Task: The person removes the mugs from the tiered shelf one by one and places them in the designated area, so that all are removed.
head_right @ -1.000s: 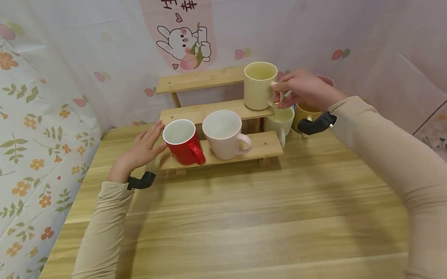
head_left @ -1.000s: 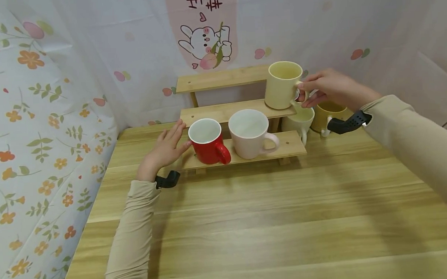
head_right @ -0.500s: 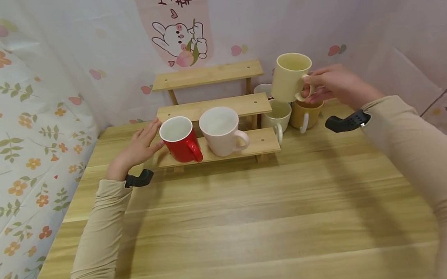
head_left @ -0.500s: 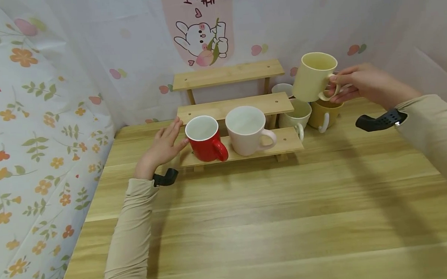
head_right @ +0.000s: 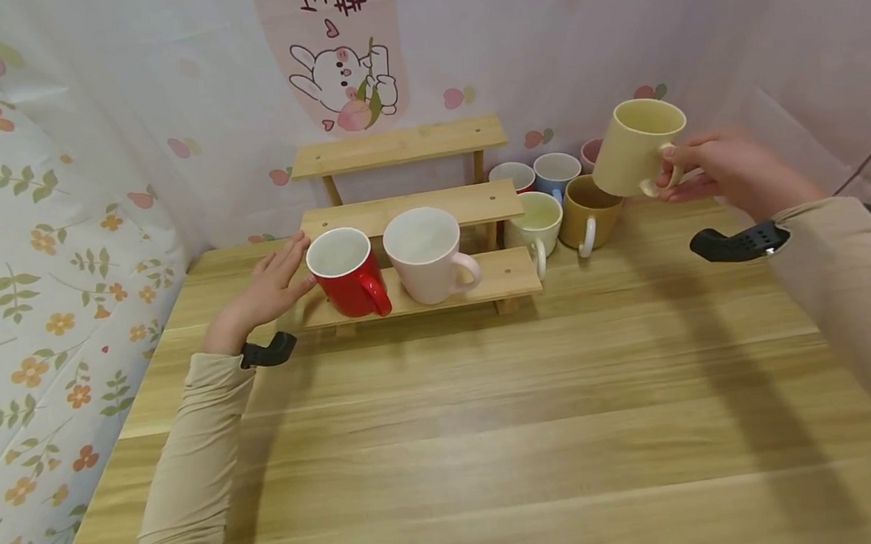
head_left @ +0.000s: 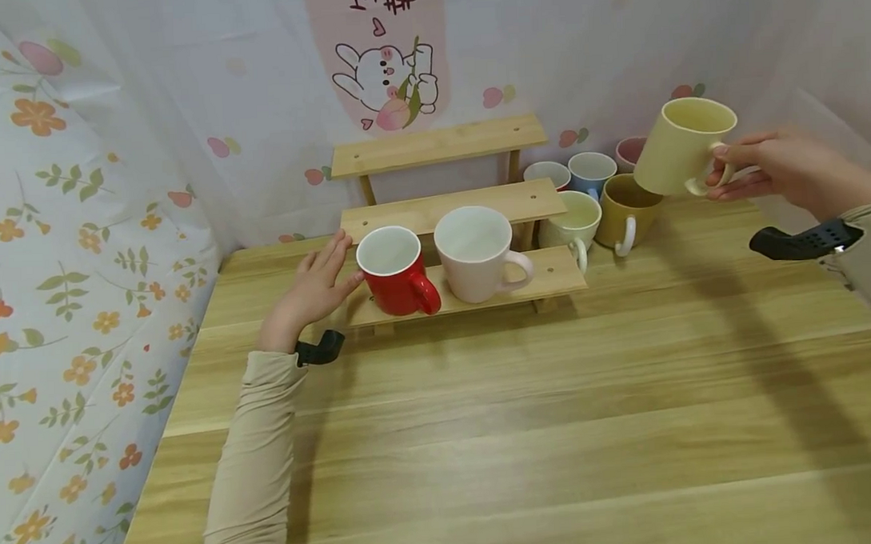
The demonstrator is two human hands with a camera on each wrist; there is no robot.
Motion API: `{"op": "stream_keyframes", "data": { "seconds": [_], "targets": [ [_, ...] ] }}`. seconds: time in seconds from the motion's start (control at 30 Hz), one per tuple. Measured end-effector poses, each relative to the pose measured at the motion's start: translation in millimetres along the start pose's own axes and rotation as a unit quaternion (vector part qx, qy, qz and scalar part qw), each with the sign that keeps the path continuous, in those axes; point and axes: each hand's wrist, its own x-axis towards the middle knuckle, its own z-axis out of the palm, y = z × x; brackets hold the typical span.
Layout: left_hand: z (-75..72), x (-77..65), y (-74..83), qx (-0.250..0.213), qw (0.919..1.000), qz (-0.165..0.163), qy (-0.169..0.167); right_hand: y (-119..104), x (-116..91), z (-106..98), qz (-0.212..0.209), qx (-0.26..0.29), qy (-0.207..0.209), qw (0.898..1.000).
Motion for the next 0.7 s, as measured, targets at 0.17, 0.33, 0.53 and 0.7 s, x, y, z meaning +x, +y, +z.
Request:
{"op": "stream_keyframes", "data": {
  "seconds": [0.17,0.33,0.53,0.7],
  "targets": [
    [0.1,-0.6,1.1,0.000,1.0000,-0.001,0.000,15,-5,-11,0.006,-0.023,0.022,0.999],
    [-0.7,-0.4,2.7,-0.005,1.0000,-0.001,0.000,33,-6,-18,-0.002,-0.037,0.024,0.999],
    [-1.2,-1.6,4.6,-0.011,0.9999,-0.001,-0.004,51,-5,-24,-0.004,-0.023,0.027,0.999],
    [-1.0,-3.8,4.0,-0.013,0.9999,-0.006,-0.003,61,-1,-25,-0.007,-0.015,0.026,1.000]
  ]
}}
